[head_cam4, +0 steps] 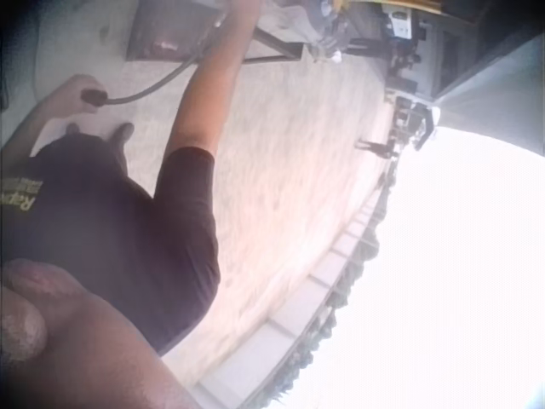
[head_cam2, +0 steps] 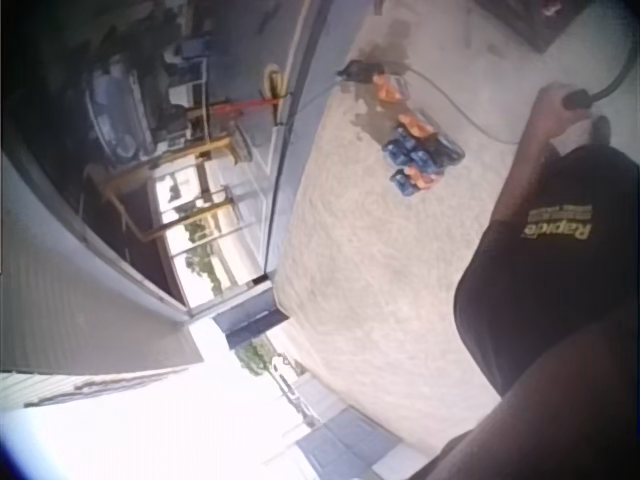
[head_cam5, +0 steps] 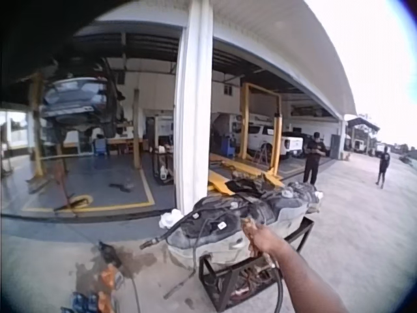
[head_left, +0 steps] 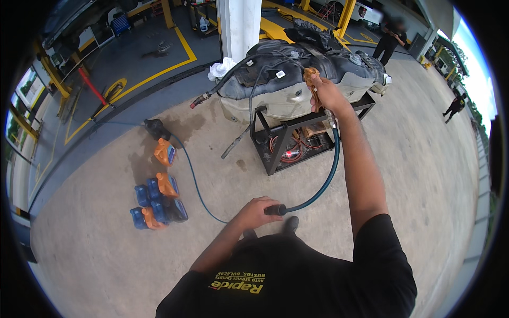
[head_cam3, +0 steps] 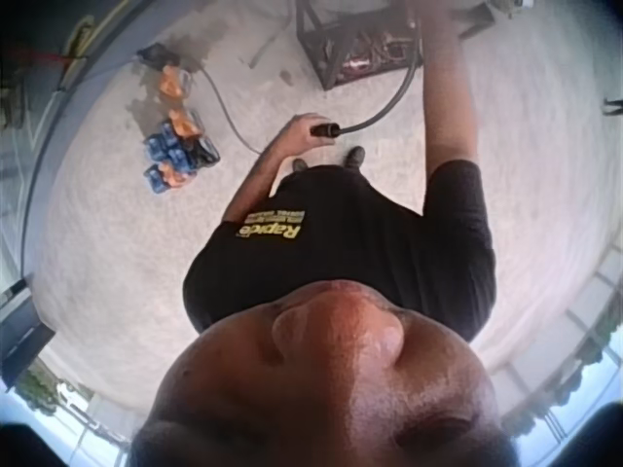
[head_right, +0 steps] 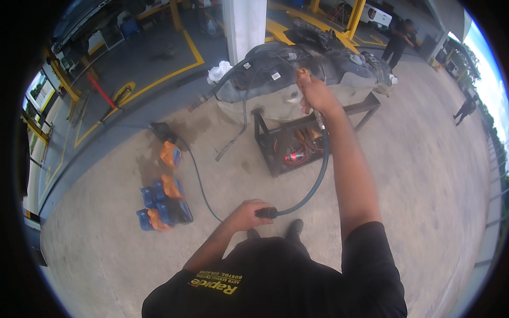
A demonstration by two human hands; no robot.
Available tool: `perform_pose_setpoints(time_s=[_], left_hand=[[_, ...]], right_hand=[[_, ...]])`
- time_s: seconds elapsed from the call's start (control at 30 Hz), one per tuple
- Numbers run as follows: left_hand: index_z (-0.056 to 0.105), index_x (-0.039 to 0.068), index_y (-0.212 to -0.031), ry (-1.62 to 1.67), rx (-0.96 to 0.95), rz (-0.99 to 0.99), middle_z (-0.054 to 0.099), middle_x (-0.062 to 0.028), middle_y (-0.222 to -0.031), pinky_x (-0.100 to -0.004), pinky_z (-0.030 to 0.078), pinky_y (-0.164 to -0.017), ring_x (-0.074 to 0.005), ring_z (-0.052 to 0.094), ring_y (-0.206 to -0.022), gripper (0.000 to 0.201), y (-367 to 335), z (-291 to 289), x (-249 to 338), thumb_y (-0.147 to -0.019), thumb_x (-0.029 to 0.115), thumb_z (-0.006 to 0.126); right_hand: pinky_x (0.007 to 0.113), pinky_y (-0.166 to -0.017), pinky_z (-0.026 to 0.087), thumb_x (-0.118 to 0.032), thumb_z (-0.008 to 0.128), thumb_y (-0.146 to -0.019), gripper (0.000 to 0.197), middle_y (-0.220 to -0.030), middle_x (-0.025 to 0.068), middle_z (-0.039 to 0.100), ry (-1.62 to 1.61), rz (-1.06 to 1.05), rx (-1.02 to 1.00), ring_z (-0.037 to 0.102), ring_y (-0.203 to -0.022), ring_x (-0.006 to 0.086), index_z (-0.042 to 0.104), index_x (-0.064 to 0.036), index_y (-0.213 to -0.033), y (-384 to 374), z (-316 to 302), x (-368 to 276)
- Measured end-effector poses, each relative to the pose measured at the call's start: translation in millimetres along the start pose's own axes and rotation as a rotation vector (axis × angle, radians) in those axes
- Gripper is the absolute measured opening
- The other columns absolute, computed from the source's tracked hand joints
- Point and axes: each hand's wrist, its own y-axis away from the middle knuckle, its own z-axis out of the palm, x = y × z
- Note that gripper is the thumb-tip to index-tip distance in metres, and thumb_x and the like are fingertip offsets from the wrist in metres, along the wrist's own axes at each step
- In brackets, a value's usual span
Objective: The person uses a pressure washer to clean a large black plastic car part resting on a metal stand. They move the nozzle around the surface, remove a plastic bag covering part of the object, and wipe a section with a white cloth. Other workers are visible in the background.
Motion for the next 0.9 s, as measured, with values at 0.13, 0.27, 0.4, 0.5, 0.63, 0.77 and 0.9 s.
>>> perform_pose_setpoints(time_s=[0.13, 0.27, 0.4, 0.5, 0.63, 0.77, 0.9], left_hand=[[0.074, 0.006, -0.119, 0.028, 0.000, -0.006, 0.073, -0.0122, -0.108, -0.0368, 0.055, -0.088, -0.0272, 0.070, -0.099, 0.042, -8, -10, 14, -0.083, 0.024, 0.087], [0.074, 0.006, -0.119, 0.093, 0.046, -0.006, 0.072, -0.0121, -0.106, -0.0372, 0.054, -0.088, -0.0280, 0.069, -0.098, 0.040, -19, -13, 18, -0.085, 0.024, 0.086], [0.074, 0.006, -0.120, 0.057, 0.067, 0.023, 0.071, -0.0115, -0.106, -0.0375, 0.054, -0.088, -0.0274, 0.069, -0.099, 0.041, -26, -18, 14, -0.085, 0.025, 0.085], [0.074, 0.006, -0.121, 0.069, 0.040, 0.009, 0.071, -0.0115, -0.106, -0.0373, 0.053, -0.087, -0.0267, 0.068, -0.099, 0.041, -34, -16, 15, -0.085, 0.025, 0.085], [0.073, 0.006, -0.121, 0.103, 0.013, -0.001, 0.071, -0.0119, -0.106, -0.0368, 0.053, -0.088, -0.0268, 0.068, -0.098, 0.041, -44, -17, 18, -0.085, 0.024, 0.085], [0.073, 0.005, -0.121, 0.072, -0.049, 0.021, 0.071, -0.0117, -0.105, -0.0364, 0.053, -0.088, -0.0267, 0.068, -0.097, 0.041, -60, -10, 15, -0.086, 0.023, 0.085], [0.073, 0.004, -0.121, 0.058, -0.062, 0.035, 0.072, -0.0121, -0.104, -0.0367, 0.054, -0.088, -0.0268, 0.068, -0.097, 0.041, -66, -9, 17, -0.086, 0.023, 0.084]], right_hand=[[0.044, -0.055, 0.055, -0.043, 0.042, -0.111, 0.054, -0.078, 0.0184, 0.066, 0.029, 0.007, 0.001, 0.068, -0.056, 0.0298, 0.060, 0.0074, -0.105, -26, -1, -5], [0.044, -0.059, 0.057, -0.045, 0.043, -0.109, 0.058, -0.077, 0.0196, 0.066, 0.083, -0.004, 0.148, 0.068, -0.055, 0.0301, 0.061, 0.0094, -0.116, -56, -8, 11], [0.044, -0.063, 0.057, -0.046, 0.043, -0.109, 0.060, -0.080, 0.0220, 0.068, 0.092, 0.113, 0.055, 0.069, -0.057, 0.0303, 0.060, 0.0103, -0.118, -52, -21, 5], [0.044, -0.064, 0.057, -0.045, 0.042, -0.110, 0.061, -0.081, 0.0243, 0.070, 0.178, 0.112, 0.267, 0.072, -0.059, 0.0317, 0.059, 0.0124, -0.119, -62, -42, 27], [0.045, -0.071, 0.057, -0.045, 0.041, -0.110, 0.062, -0.079, 0.0245, 0.071, 0.170, 0.121, 0.159, 0.073, -0.063, 0.0337, 0.060, 0.0136, -0.118, -54, -58, 32], [0.047, -0.081, 0.056, -0.046, 0.040, -0.109, 0.063, -0.082, 0.0260, 0.072, 0.247, 0.126, 0.279, 0.075, -0.072, 0.0369, 0.061, 0.0135, -0.118, -69, -79, 74], [0.049, -0.090, 0.054, -0.047, 0.040, -0.109, 0.065, -0.087, 0.0284, 0.073, 0.220, 0.185, 0.215, 0.075, -0.089, 0.0407, 0.064, 0.0129, -0.117, -63, -74, 60]])
